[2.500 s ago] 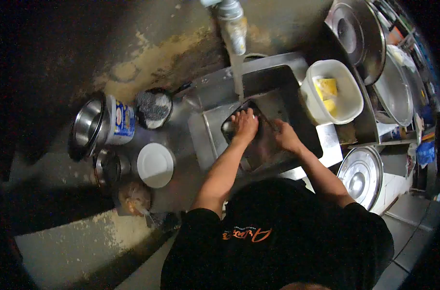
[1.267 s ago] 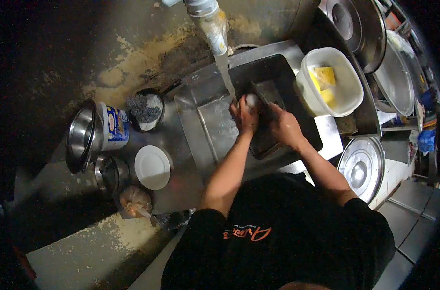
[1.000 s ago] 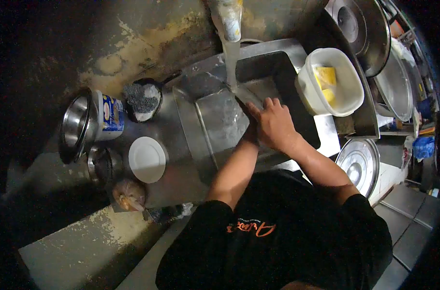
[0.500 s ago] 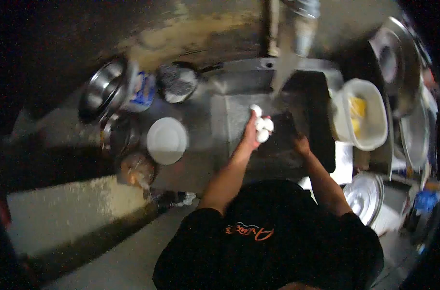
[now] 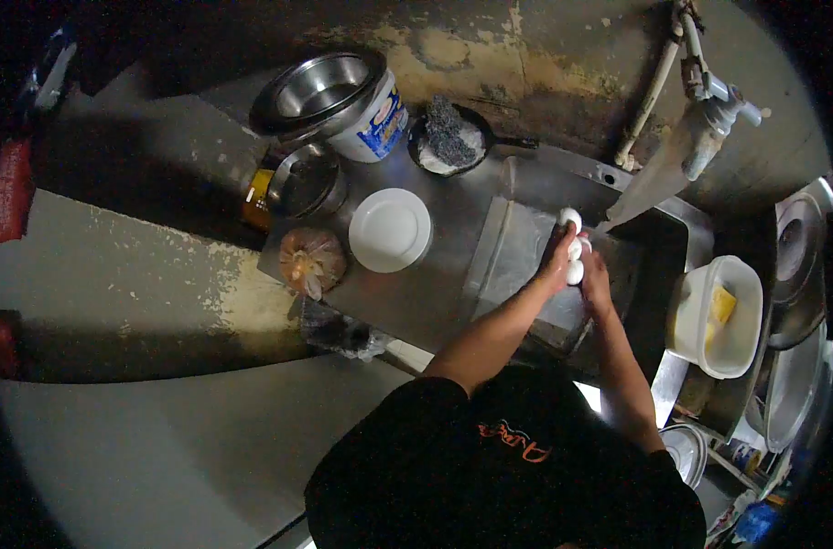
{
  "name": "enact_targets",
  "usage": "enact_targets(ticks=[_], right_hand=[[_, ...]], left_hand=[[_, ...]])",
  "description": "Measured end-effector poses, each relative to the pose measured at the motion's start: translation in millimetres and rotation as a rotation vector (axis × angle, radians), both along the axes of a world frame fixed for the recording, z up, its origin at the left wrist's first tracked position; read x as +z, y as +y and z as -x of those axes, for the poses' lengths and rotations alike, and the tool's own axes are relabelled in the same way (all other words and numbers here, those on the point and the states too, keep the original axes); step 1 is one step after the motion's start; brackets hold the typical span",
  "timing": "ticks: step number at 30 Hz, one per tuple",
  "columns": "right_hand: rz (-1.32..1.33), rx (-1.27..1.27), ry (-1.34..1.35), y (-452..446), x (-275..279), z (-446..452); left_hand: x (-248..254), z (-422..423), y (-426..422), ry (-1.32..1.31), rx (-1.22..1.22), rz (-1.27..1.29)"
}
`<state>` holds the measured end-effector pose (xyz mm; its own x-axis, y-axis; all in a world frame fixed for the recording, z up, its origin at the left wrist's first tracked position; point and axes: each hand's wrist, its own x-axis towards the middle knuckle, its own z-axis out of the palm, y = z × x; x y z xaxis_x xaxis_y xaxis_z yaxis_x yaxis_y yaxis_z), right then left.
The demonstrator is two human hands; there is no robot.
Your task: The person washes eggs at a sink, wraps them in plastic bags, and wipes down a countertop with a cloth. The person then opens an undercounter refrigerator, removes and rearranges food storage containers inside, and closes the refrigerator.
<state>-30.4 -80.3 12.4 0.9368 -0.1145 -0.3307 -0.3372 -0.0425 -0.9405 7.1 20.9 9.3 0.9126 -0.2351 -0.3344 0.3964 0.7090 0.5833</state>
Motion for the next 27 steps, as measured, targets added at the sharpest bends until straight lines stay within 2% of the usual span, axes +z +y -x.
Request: enact_targets(ticks=[1, 4, 5, 6, 7, 8, 9, 11, 14, 15, 18, 19, 22, 23, 26, 27], right_hand=[[0.258, 0.069, -0.059, -7.5, 6.4, -7.8], [0.552, 0.089, -0.183, -7.8, 26.0, -11.7], [0.617, 0.054, -0.223, 2.0, 48.9, -6.6], [0.592, 0.062, -0.085, 5.4, 68.5, -2.4], [0.625, 0.107, -0.06, -1.0, 58.7, -3.6], [0.485, 0.016, -0.17, 2.2, 53.0, -0.7], [0.601, 0.031, -0.107, 0.5, 49.9, -1.1], [0.397, -0.027, -0.23, 2.3, 48.1, 5.0], [0.453, -0.06, -0.287, 7.1, 55.5, 7.0], [0.532, -0.089, -0.375, 7.4, 53.5, 5.1], [0.493, -0.26, -0.287, 0.5, 51.2, 4.2], [0.491, -0.346, -0.325, -8.0, 40.2, -0.8], [0.813, -0.259, -0.254, -36.0, 38.3, 4.6], [0.72, -0.116, -0.13, -38.4, 47.8, 8.9], [0.27, 0.058, -0.393, -3.0, 70.7, 16.7], [0.41, 0.129, -0.469, 11.2, 93.4, 17.0]], left_hand=[[6.0, -3.0, -2.5, -0.009, 0.014, 0.016], [11.2, -10.8, -1.7, 0.043, 0.019, 0.076], [-2.4, -15.0, -0.6, 0.059, -0.025, 0.132], [8.3, -9.8, 0.8, 0.029, -0.015, 0.126], [-1.1, -10.2, 2.0, -0.027, -0.041, 0.088], [2.0, -9.7, 4.6, 0.034, -0.069, 0.158], [12.4, -6.2, 9.1, 0.062, -0.111, 0.165], [13.3, -3.8, 9.4, 0.023, -0.056, 0.154], [35.8, 7.6, 12.4, 0.087, -0.059, 0.26], [31.1, 7.1, 14.0, 0.113, -0.045, 0.239], [15.5, 11.8, 21.5, 0.086, -0.091, 0.274], [17.9, 13.4, 26.2, 0.196, -0.081, 0.293], [31.6, 16.9, 33.8, 0.193, -0.07, 0.321], [40.3, 20.3, 34.4, 0.205, -0.041, 0.298], [25.1, 14.0, 28.2, 0.175, -0.044, 0.175], [15.4, 10.5, 34.2, 0.282, -0.213, 0.223]])
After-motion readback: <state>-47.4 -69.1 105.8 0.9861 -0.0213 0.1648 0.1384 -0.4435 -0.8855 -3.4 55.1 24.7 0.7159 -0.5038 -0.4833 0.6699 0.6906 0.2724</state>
